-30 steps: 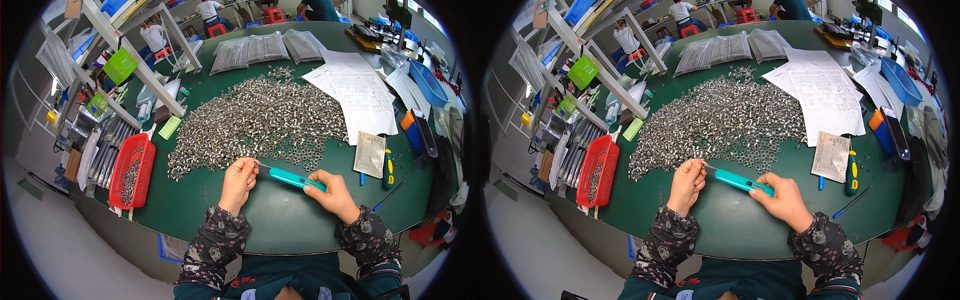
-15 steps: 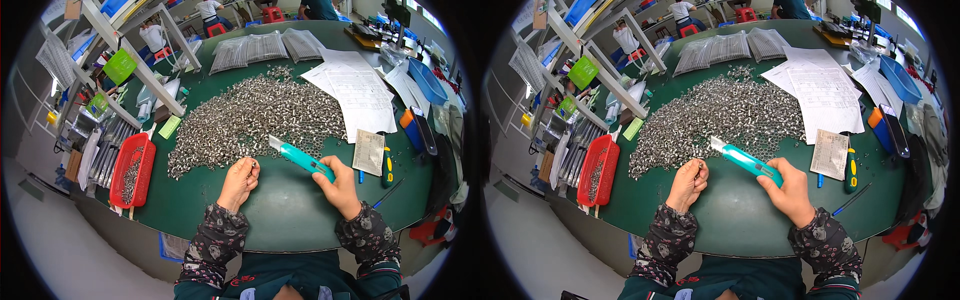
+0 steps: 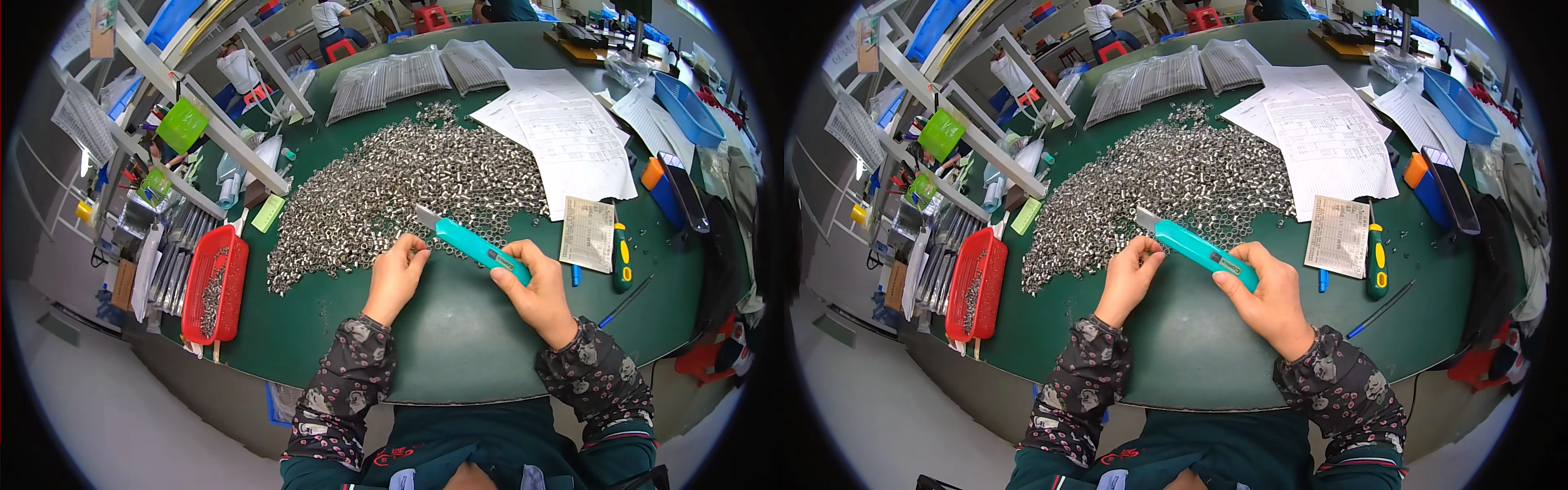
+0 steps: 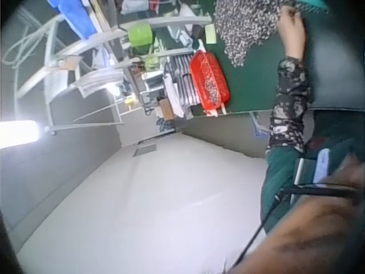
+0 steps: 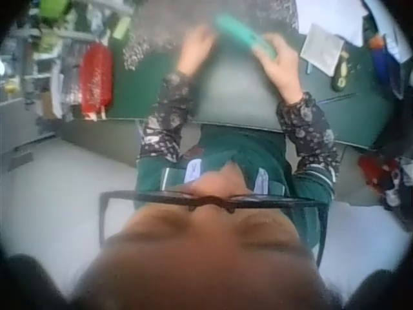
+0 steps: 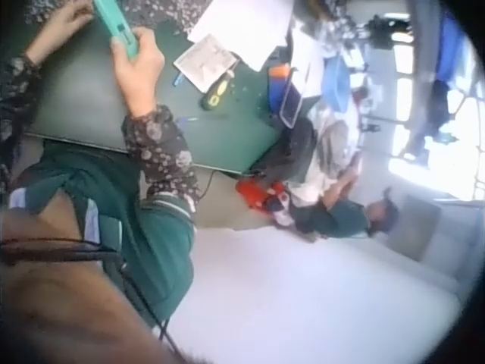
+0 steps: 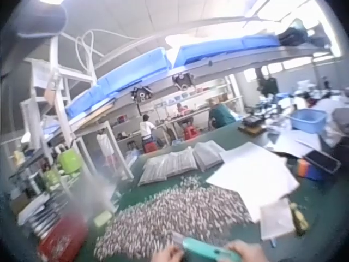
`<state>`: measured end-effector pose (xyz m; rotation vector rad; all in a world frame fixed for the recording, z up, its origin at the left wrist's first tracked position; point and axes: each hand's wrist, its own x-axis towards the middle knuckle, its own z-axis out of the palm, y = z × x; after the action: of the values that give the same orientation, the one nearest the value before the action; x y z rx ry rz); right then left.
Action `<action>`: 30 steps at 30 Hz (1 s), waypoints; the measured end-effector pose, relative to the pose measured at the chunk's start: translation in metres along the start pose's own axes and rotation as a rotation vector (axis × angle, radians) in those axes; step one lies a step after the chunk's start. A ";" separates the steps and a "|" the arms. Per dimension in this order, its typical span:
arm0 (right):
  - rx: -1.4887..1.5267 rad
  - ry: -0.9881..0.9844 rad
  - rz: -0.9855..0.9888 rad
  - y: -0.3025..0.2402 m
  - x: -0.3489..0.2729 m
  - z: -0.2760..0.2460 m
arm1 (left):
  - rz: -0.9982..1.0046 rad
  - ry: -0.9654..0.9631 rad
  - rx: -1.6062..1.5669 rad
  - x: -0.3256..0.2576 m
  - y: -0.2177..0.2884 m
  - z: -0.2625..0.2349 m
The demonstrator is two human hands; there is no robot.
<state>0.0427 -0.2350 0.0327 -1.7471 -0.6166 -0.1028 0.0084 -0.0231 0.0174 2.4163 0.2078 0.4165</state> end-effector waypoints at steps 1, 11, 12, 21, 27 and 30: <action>0.001 0.003 -0.017 0.001 0.000 0.000 | -0.118 -0.080 0.092 0.002 0.009 -0.001; -0.010 0.010 -0.058 0.001 0.001 0.002 | 0.056 0.018 -0.053 0.003 -0.006 0.010; -0.009 0.010 -0.058 0.002 0.001 0.002 | 0.058 0.022 -0.052 0.002 -0.007 0.003; -0.069 -0.156 0.040 0.005 -0.005 0.008 | -0.425 -0.138 -1.493 -0.021 -0.022 -0.024; -0.089 -0.287 0.134 0.007 -0.003 0.009 | -0.369 -0.107 -1.498 -0.020 -0.031 -0.025; -0.087 -0.349 0.209 0.005 -0.002 0.008 | -0.385 -0.115 -1.503 -0.019 -0.031 -0.024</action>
<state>0.0413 -0.2289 0.0258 -1.9200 -0.6836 0.3315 -0.0192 0.0097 0.0105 0.8858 0.1908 0.1280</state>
